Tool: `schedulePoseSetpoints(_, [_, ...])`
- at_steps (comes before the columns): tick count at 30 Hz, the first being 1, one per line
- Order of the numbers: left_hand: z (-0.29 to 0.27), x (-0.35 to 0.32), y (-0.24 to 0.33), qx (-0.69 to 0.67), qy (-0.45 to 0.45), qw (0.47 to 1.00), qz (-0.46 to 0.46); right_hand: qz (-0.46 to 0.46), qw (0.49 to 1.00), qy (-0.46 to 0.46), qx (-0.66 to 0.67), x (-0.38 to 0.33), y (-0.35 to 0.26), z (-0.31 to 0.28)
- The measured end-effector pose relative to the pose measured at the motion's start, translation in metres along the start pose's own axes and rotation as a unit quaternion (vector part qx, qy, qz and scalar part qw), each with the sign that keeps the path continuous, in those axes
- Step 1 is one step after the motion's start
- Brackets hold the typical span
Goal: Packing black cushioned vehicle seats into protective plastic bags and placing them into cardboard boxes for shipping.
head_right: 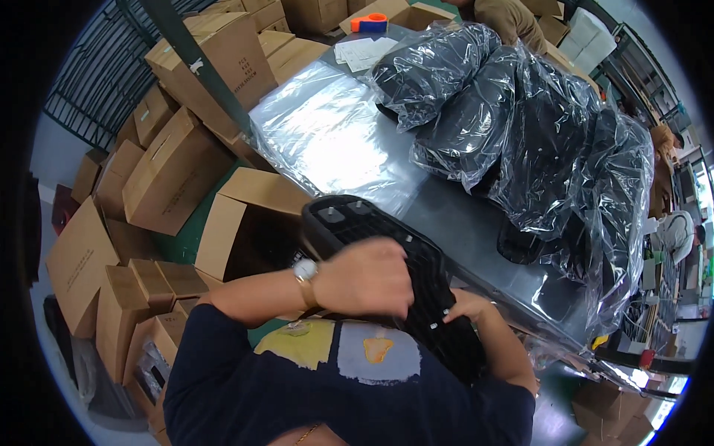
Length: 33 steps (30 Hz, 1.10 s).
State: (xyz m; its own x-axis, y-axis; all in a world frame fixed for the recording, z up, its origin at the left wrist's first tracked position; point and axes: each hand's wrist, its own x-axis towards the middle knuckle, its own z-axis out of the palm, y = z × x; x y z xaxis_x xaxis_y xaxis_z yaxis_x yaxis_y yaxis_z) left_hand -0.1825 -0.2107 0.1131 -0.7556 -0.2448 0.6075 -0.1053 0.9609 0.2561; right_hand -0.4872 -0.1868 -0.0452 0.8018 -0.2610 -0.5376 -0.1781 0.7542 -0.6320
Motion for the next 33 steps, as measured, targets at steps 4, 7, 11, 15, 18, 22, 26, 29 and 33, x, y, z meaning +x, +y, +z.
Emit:
schedulePoseSetpoints(4, [0.0, -0.037, -0.094, -0.092, 0.288, 0.811, -0.501, -0.004, 0.997, 0.073, -0.024, -0.048, 0.003, 0.004])
schedulePoseSetpoints(7, [0.05, -0.09, -0.176, -0.021, 0.163, 0.813, -0.558, -0.022, 0.991, 0.126, 0.037, -0.071, 0.01, 0.001])
schedulePoseSetpoints(11, [0.107, -0.09, -0.208, 0.122, -0.005, 0.776, -0.618, -0.037, 0.954, 0.256, 0.149, -0.084, 0.024, -0.001])
schedulePoseSetpoints(15, [0.122, -0.079, -0.213, 0.164, -0.011, 0.757, -0.633, -0.05, 0.922, 0.332, 0.191, -0.085, 0.02, 0.012])
schedulePoseSetpoints(18, [0.12, -0.087, -0.221, 0.104, 0.015, 0.754, -0.648, 0.031, 0.916, 0.34, 0.212, -0.083, 0.028, 0.001])
schedulePoseSetpoints(22, [0.115, -0.128, -0.255, -0.048, 0.129, 0.726, -0.674, 0.054, 0.92, 0.334, 0.198, -0.077, 0.023, -0.008])
schedulePoseSetpoints(26, [0.094, -0.123, -0.259, -0.263, 0.181, 0.628, -0.71, 0.091, 0.928, 0.311, 0.182, -0.074, 0.008, 0.0])
schedulePoseSetpoints(29, [0.064, -0.106, -0.239, -0.266, 0.168, 0.634, -0.707, 0.046, 0.941, 0.312, 0.125, -0.067, 0.015, -0.006])
schedulePoseSetpoints(33, [0.022, -0.123, -0.236, -0.249, -0.025, 0.716, -0.652, 0.061, 0.929, 0.362, 0.049, -0.067, 0.022, -0.009])
